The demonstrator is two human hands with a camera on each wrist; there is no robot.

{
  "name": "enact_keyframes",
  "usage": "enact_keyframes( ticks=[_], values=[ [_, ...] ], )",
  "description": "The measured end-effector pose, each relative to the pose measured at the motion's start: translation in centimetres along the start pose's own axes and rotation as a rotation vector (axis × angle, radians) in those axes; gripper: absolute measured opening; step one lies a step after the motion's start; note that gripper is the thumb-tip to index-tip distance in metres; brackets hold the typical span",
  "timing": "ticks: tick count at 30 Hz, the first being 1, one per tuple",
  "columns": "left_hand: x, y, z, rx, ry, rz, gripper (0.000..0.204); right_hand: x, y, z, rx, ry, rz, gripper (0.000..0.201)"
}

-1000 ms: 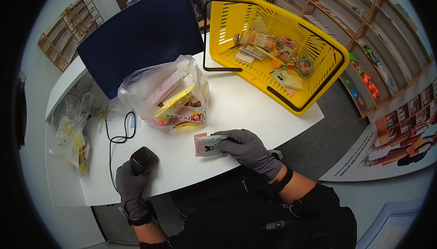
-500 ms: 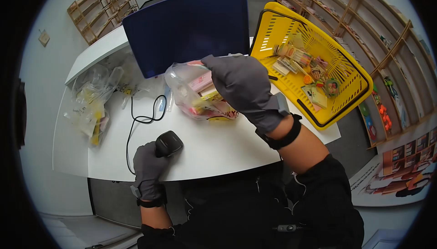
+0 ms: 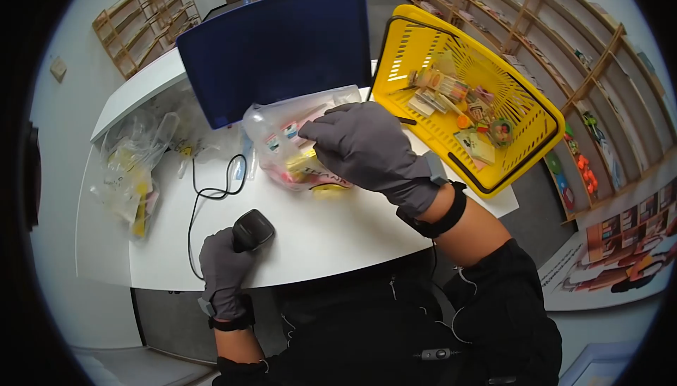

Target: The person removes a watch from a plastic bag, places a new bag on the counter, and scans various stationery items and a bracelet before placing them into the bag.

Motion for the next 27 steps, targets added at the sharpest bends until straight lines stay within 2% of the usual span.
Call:
enact_keyframes(
  ticks=[3,5,7,8,10,15,18,21,26,27],
  values=[
    [0.5,-0.7,0.0,-0.033,0.030,0.017,0.032,-4.4,2.8,3.0,0.132,0.152,-0.005,0.031],
    [0.5,-0.6,-0.4,-0.026,0.019,0.025,0.030,-5.3,7.9,5.4,0.453,0.129,-0.008,0.029],
    [0.5,-0.7,-0.3,-0.037,0.007,0.024,0.027,-5.9,13.7,7.9,0.702,0.030,0.189,0.045],
    [0.6,-0.7,-0.3,-0.031,0.004,0.027,0.027,-6.0,15.8,8.8,0.706,0.031,0.195,0.045],
    [0.6,-0.8,-0.5,-0.027,0.019,0.032,0.031,-5.7,19.6,10.4,0.951,-0.363,0.580,0.064],
    [0.5,-0.6,-0.5,-0.004,0.036,-0.013,0.034,-2.2,25.1,12.8,0.900,-0.412,0.693,0.070],
    [0.6,-0.9,-0.4,-0.026,0.020,0.024,0.034,0.3,27.2,13.4,0.916,-0.390,0.880,0.061],
    [0.4,-0.9,-0.4,-0.044,0.005,0.045,0.034,2.8,32.2,15.4,0.940,-0.357,0.918,0.058],
    [0.0,-0.2,-0.6,-0.068,-0.033,0.059,0.034,1.5,31.7,15.3,0.965,-0.353,0.884,0.045],
    [-0.1,-0.2,-0.6,-0.078,-0.043,0.062,0.034,2.3,34.2,16.8,0.966,-0.353,0.885,0.045]
  ],
)
Point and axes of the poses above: each hand's wrist, its own z-axis away from the middle knuckle, its own x-axis out of the palm, y = z × x, the point moved 3 cm from there along -z, towards the middle knuckle, and after that the axes turned 1 degree about -z, right-handed, at the moved point
